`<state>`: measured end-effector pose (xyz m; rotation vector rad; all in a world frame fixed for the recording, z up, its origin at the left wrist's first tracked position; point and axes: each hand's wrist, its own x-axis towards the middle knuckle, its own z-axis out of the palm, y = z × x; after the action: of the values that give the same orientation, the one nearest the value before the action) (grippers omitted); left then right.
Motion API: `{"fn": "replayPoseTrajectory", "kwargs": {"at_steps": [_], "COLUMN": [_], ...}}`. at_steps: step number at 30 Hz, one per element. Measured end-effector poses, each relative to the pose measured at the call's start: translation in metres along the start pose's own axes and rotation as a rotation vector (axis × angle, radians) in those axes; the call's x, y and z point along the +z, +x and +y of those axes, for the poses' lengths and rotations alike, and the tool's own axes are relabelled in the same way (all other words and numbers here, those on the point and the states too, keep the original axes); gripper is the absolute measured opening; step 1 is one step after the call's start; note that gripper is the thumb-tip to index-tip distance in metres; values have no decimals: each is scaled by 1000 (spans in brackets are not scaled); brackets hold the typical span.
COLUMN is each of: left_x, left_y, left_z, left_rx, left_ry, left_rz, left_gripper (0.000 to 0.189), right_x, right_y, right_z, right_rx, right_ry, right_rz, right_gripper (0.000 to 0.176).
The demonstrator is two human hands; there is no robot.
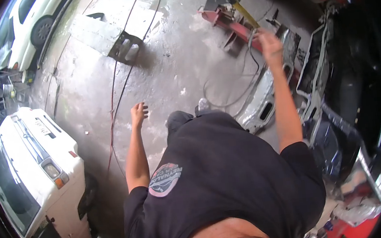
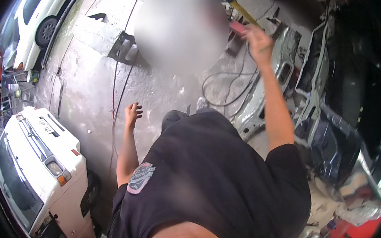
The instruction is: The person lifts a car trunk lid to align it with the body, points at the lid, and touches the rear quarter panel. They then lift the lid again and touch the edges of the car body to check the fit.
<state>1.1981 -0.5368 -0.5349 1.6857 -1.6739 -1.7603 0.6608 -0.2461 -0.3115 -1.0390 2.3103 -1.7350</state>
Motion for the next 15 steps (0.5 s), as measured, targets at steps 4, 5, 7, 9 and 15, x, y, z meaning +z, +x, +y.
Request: {"fn": "replayPoseTrajectory", "kwargs": {"at_steps": [4, 5, 7, 9, 15], "left_x": [9, 15, 23, 25, -15], "left_y": [44, 57, 81, 111, 299], "left_z": [-9, -23, -37, -44, 21], "left_rx": [-94, -184, -282, -260, -203], "left_ry": [-128, -121, 56, 361, 453], "left_rz": [-6, -43, -135, -247, -369], "left_gripper": [46, 44, 42, 41, 36], "right_x": [163, 195, 255, 295, 383], "right_y": [14, 14, 19, 50, 161], "right_z": [40, 37, 33, 46, 221], "right_rx": [221, 133, 86, 165, 733], "right_ry": [-22, -29, 32, 59, 103], "right_rz": [-577, -684, -823, -913, -632], "right_gripper": [38, 41, 46, 46, 45]}}
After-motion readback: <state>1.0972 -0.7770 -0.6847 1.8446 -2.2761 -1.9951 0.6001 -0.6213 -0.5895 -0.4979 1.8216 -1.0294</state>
